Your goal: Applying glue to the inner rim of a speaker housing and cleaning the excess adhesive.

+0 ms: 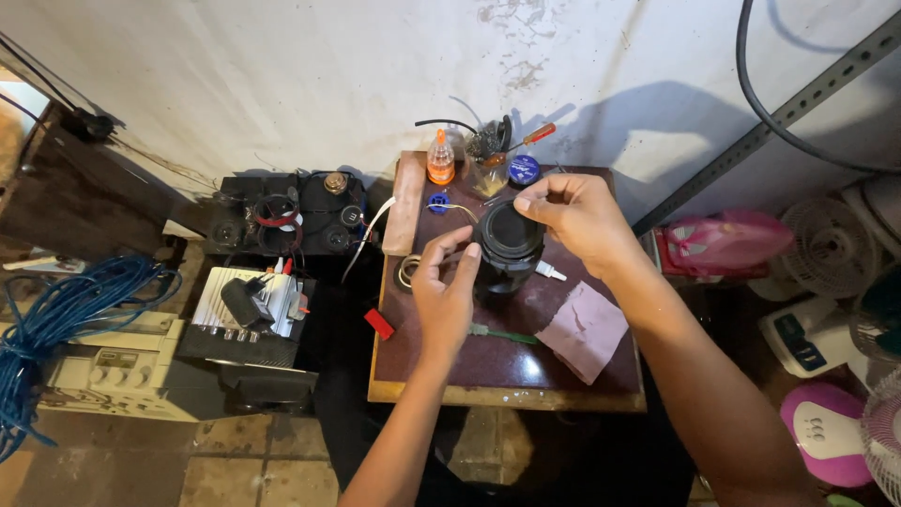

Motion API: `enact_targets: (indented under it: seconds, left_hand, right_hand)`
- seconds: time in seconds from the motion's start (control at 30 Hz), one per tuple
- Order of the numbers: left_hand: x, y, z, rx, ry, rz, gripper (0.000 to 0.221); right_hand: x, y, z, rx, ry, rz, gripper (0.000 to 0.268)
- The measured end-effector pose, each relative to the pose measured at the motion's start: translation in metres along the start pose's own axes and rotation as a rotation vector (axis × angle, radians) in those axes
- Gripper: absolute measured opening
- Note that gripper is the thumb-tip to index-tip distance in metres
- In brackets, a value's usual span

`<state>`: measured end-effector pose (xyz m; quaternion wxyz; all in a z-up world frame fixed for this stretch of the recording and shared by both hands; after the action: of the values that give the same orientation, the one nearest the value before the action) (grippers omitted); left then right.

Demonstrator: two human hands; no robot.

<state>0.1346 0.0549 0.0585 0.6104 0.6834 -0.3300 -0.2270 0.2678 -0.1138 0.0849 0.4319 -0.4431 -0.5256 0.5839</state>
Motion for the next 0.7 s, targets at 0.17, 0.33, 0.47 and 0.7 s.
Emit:
enact_targets:
  seconds: [0.17, 0.33, 0.47, 0.7]
  left_hand:
    - [0.000, -0.001, 0.000, -0.018, -0.006, 0.005, 0.025]
    - [0.002, 0.004, 0.000, -0.017, -0.011, 0.004, 0.026]
    - [0.004, 0.012, 0.001, -0.025, -0.016, -0.019, 0.031]
    - [0.005, 0.011, 0.001, -0.050, -0.028, -0.017, 0.036]
  right_hand:
    - [0.002, 0.000, -0.001, -0.011, -0.006, 0.004, 0.011]
    - [0.003, -0.004, 0.002, -0.017, -0.013, 0.009, 0.011]
    - [0.003, -0.003, 0.003, -0.018, 0.003, 0.013, 0.011]
    - [0.003, -0.003, 0.002, -0.029, -0.001, 0.041, 0.012]
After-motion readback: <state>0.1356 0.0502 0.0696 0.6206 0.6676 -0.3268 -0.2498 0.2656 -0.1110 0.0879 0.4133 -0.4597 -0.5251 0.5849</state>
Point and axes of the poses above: each hand's wrist, its own z-axis away from the middle knuckle, its own x-axis out of the palm, y = z × x, the point moved 9 cm from there along -z, towards the middle knuckle, and after that the axes turned 7 degrees about y, right-handed, at the moved point
